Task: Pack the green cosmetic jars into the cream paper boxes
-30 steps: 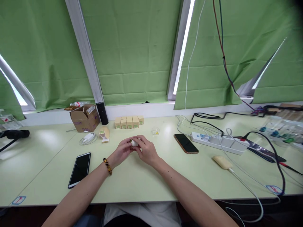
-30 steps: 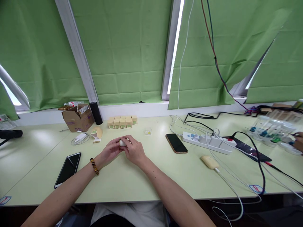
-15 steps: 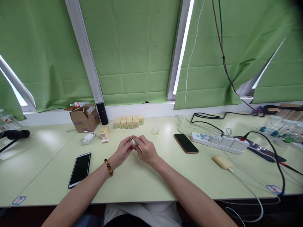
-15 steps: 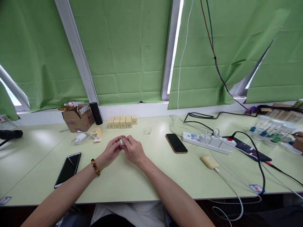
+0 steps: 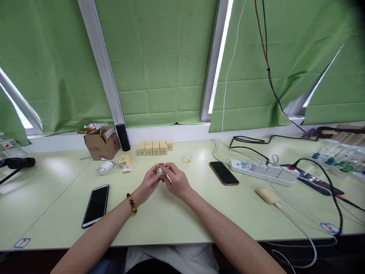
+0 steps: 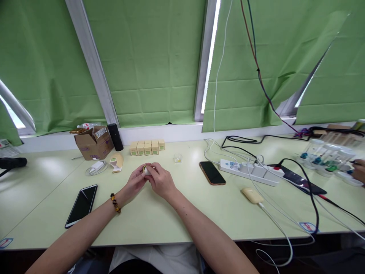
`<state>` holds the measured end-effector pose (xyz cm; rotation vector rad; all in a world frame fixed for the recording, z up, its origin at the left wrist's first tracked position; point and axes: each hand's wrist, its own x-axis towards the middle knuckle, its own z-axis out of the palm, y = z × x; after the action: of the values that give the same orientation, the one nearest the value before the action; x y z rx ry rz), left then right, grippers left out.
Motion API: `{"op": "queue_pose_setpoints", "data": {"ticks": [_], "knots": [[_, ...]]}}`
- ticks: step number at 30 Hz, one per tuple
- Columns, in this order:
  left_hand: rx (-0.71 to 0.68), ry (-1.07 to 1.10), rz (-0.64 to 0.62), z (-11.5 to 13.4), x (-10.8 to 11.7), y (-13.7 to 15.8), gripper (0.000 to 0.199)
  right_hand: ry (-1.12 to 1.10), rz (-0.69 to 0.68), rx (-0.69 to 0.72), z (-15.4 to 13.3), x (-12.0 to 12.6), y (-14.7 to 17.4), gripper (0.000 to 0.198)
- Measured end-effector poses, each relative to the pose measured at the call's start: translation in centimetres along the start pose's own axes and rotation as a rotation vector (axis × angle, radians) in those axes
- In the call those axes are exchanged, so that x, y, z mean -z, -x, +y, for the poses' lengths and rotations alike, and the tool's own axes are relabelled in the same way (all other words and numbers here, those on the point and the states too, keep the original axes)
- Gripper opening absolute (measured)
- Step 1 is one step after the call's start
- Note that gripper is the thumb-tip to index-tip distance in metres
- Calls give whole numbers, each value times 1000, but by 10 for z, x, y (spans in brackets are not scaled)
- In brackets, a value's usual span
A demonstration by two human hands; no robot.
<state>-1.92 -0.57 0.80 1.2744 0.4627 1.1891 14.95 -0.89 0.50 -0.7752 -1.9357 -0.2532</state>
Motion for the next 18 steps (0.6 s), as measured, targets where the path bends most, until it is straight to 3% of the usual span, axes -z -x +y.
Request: {"op": "queue_pose_setpoints", "data": {"ticks": [3, 10, 18], "knots": [[-18, -43, 5, -7, 3, -1, 58, -18, -28, -3, 0, -1, 2, 32], [27, -18, 56, -10, 2, -3, 46, -68, -113, -90, -4, -3, 3, 56], [46, 21, 42, -4, 0, 0, 41, -118, -102, -125, -4, -7, 3, 54]]}}
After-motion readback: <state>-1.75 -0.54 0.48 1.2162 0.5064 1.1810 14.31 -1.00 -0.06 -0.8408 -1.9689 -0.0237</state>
